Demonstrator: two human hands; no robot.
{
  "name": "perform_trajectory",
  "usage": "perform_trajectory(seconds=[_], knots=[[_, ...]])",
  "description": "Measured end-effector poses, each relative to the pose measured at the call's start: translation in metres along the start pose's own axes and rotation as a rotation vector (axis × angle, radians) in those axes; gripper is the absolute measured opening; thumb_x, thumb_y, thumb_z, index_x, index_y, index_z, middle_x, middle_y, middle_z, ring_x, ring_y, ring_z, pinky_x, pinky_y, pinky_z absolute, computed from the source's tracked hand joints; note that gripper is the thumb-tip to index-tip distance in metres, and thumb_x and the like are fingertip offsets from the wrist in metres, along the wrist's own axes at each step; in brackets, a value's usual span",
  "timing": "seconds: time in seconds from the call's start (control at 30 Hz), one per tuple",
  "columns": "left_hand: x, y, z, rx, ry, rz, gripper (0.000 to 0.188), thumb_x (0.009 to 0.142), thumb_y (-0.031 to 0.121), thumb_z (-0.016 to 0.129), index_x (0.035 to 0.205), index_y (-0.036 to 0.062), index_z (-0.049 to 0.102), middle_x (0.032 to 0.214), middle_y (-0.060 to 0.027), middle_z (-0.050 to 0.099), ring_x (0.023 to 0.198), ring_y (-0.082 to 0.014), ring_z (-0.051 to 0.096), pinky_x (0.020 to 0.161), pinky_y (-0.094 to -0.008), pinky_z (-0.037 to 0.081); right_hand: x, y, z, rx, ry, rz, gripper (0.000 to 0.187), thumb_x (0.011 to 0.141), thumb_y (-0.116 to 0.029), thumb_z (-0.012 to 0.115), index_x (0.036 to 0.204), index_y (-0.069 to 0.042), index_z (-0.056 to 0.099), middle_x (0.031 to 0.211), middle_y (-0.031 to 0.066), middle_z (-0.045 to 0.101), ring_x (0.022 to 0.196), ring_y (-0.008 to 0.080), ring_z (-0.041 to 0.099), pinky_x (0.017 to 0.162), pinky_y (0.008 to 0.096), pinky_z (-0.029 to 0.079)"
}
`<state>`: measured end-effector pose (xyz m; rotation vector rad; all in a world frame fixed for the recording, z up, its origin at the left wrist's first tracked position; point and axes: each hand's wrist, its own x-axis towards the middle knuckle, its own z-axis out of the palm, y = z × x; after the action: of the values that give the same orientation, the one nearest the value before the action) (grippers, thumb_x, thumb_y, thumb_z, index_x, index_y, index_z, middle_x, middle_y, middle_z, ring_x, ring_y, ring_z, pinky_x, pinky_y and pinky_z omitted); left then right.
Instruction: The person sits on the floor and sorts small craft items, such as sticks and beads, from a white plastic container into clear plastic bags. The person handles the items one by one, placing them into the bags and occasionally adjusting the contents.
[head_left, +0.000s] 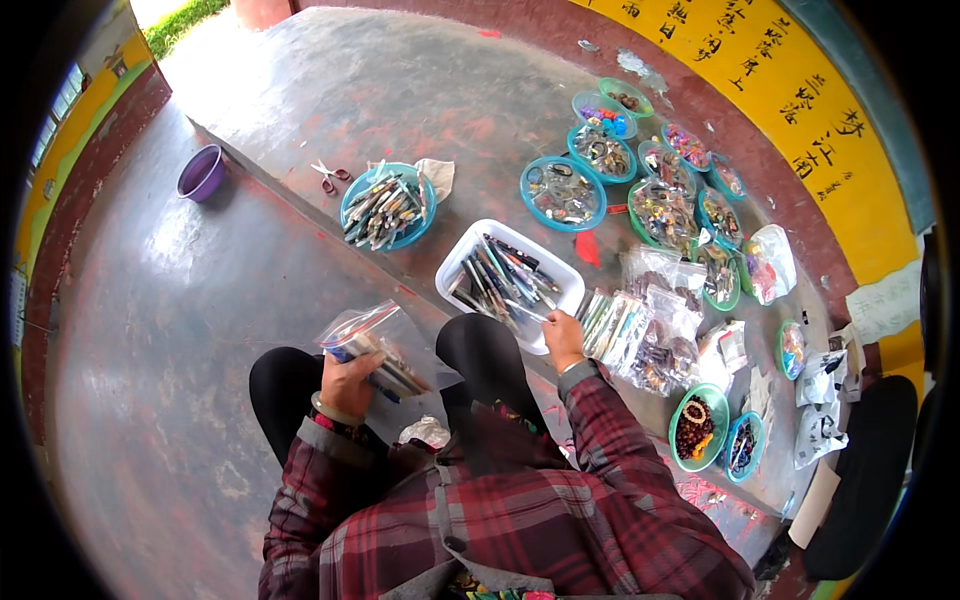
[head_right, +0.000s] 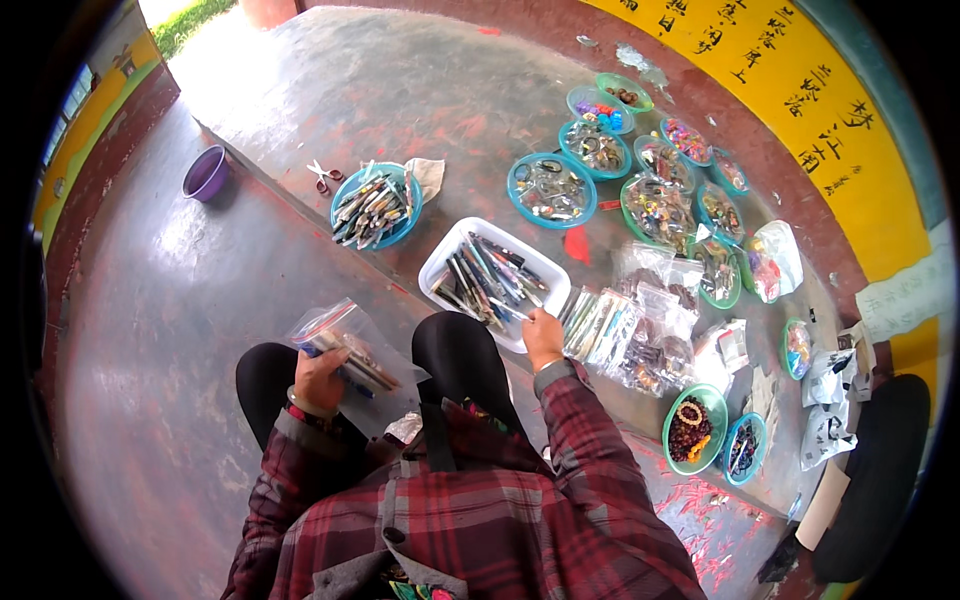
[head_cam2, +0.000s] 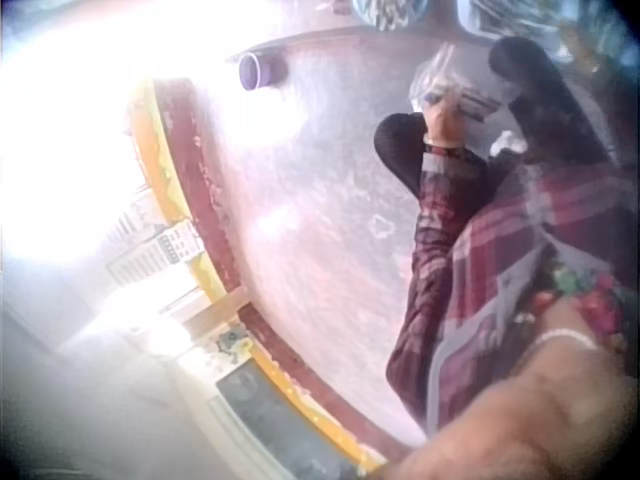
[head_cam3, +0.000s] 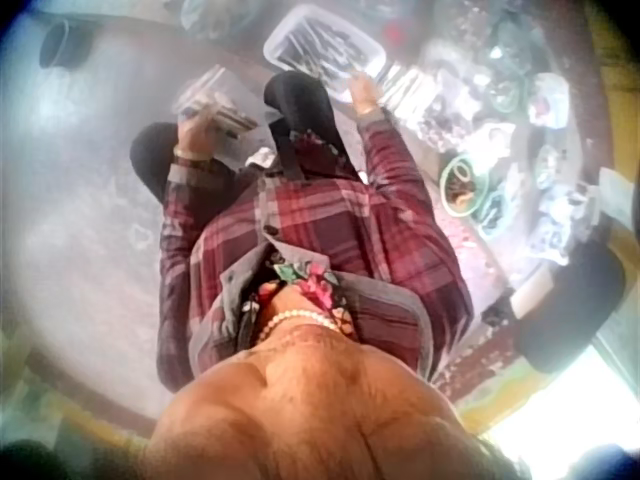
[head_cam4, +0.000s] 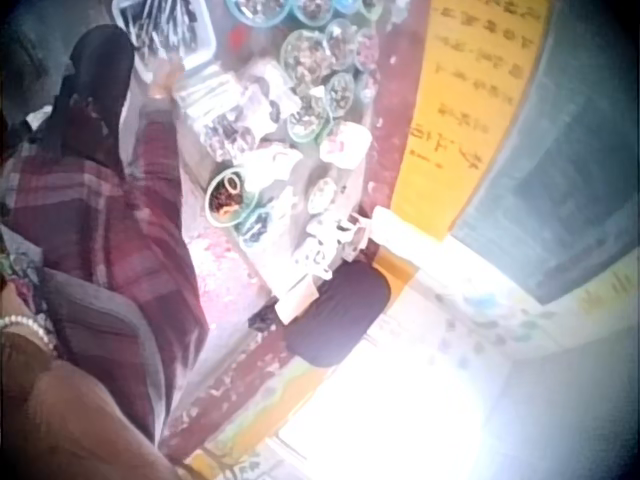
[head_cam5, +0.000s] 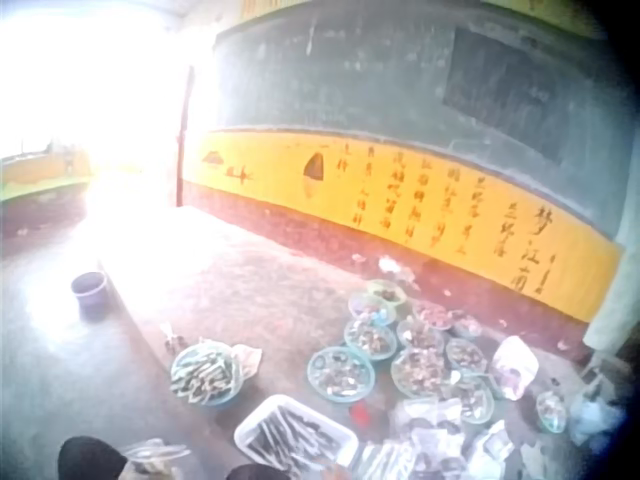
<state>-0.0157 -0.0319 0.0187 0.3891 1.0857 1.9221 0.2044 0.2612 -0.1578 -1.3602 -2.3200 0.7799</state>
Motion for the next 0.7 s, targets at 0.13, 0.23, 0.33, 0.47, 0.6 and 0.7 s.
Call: perform_trajectory(seconds=[0.13, 0.23, 0.33, 0.47, 0.6, 0.7], knots=[[0.002, -0.003, 0.002, -0.015, -0.033, -0.024, 0.019, 0.073, 0.009, 0.062, 0.089, 0.0010, 0.054, 0.082, -0.0180, 0.062, 0.073, -0.0320, 0.063, 0.067, -0.0443, 0.053, -0.013, -0.012, -0.048, 0.780, -0.045, 0.277, 0.021, 0.081, -0.013, 0.062, 0.097, 0.000, 0.062, 0.082, 0.0108, 0.067, 0.069, 0.0207, 0.066, 0.060, 0.0296, 0.052], [0.002, 0.001, 0.014, -0.015, -0.062, -0.075, 0.020, 0.074, 0.006, 0.060, 0.093, -0.0001, 0.055, 0.082, -0.0172, 0.063, 0.071, -0.0331, 0.064, 0.065, -0.0441, 0.054, -0.020, -0.023, -0.082, 1.015, 0.018, 0.258, 0.016, 0.086, -0.007, 0.058, 0.101, -0.002, 0.060, 0.086, 0.0057, 0.065, 0.075, 0.0141, 0.065, 0.059, 0.0228, 0.050], [0.004, 0.000, 0.022, 0.020, -0.076, -0.074, 0.026, 0.074, 0.004, 0.060, 0.098, -0.0012, 0.056, 0.083, -0.0162, 0.064, 0.070, -0.0327, 0.065, 0.063, -0.0432, 0.055, -0.028, -0.045, -0.113, 1.176, 0.122, 0.219, 0.013, 0.088, -0.008, 0.058, 0.100, -0.004, 0.059, 0.087, 0.0045, 0.065, 0.078, 0.0144, 0.065, 0.061, 0.0235, 0.050], [0.008, -0.010, 0.023, 0.065, -0.118, -0.075, 0.027, 0.075, 0.000, 0.060, 0.101, -0.0022, 0.057, 0.085, -0.0144, 0.065, 0.066, -0.0291, 0.066, 0.059, -0.0403, 0.055, -0.036, -0.094, -0.151, 1.300, 0.126, 0.017, 0.015, 0.088, -0.008, 0.058, 0.103, -0.003, 0.059, 0.087, 0.0054, 0.065, 0.076, 0.0137, 0.064, 0.063, 0.0240, 0.051], [0.014, -0.024, 0.016, 0.181, -0.211, -0.052, 0.026, 0.075, 0.000, 0.064, 0.101, -0.0010, 0.059, 0.085, -0.0107, 0.065, 0.070, -0.0237, 0.066, 0.062, -0.0370, 0.055, -0.049, -0.158, -0.180, 1.264, 0.061, -0.213, 0.021, 0.087, -0.006, 0.060, 0.107, -0.002, 0.057, 0.091, 0.0090, 0.066, 0.078, 0.0143, 0.062, 0.068, 0.0246, 0.050], [0.013, -0.025, 0.016, 0.291, -0.244, -0.019, 0.025, 0.076, 0.000, 0.067, 0.100, 0.0001, 0.061, 0.088, -0.0050, 0.065, 0.077, -0.0140, 0.062, 0.071, -0.0304, 0.051, -0.062, -0.200, -0.190, 1.202, -0.033, -0.362, 0.022, 0.087, -0.003, 0.059, 0.109, -0.001, 0.056, 0.095, 0.0109, 0.066, 0.083, 0.0139, 0.061, 0.074, 0.0253, 0.049]])
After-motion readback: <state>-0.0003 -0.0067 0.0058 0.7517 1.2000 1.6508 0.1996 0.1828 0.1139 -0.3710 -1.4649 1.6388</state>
